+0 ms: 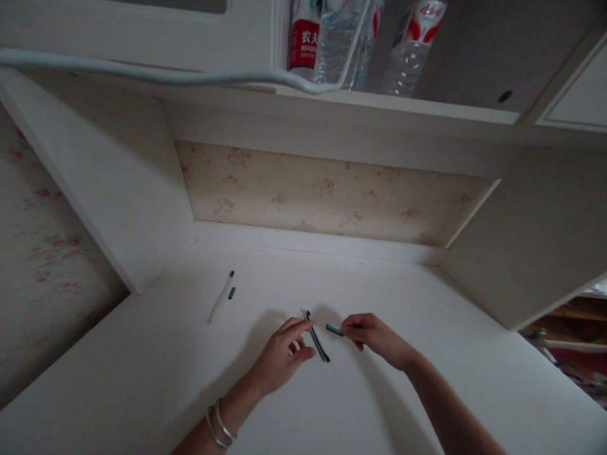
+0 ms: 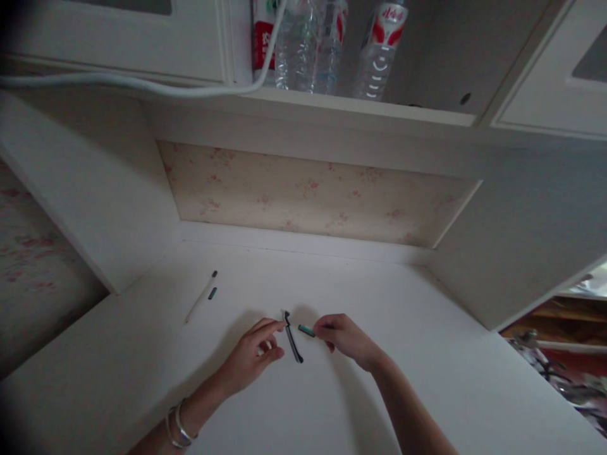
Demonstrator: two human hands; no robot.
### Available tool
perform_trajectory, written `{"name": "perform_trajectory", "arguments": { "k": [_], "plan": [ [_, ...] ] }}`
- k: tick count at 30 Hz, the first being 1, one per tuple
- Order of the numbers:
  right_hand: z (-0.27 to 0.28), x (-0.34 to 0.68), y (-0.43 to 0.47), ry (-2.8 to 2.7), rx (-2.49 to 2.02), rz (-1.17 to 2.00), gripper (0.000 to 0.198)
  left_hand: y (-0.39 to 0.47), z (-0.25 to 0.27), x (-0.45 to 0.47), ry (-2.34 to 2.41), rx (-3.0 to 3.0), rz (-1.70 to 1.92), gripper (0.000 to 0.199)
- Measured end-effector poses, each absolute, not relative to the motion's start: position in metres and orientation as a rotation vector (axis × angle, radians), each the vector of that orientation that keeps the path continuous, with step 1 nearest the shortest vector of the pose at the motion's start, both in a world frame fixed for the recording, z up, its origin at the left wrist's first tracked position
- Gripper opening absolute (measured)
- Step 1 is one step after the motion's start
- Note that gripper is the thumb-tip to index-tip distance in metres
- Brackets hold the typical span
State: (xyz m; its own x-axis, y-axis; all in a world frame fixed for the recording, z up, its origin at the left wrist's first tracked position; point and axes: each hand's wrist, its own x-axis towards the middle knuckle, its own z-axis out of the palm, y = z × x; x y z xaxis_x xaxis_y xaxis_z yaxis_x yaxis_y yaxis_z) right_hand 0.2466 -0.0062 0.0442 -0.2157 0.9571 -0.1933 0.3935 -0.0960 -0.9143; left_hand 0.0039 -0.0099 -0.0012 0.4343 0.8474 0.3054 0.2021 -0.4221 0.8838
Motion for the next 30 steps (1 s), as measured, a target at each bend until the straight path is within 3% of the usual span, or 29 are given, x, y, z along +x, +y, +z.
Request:
{"name": "perform_trajectory", "arguments": {
  "k": [8,13,22,30],
  "plan": [
    [0.05,0.21,0.005,-1.747,-1.363,1.404,0.017,-0.004,-0.002,0.0,0.981,1.895,1.126,0.021],
    [0.051,0.208,0.006,-1.804,-1.365,1.427,0.016,-0.003,-0.004,-0.001,0.959,1.946,1.137,0.025],
    [0.049,0.204,0.009,-1.843,-1.382,1.462,0.017,-0.005,-0.002,-0.001,0.981,2.064,1.167,0.012],
    [0.036,0.203,0.003,-1.784,-1.533,1.177,0.034,-0.002,-0.002,-0.006,1.033,2.117,1.25,0.012]
  ]
}}
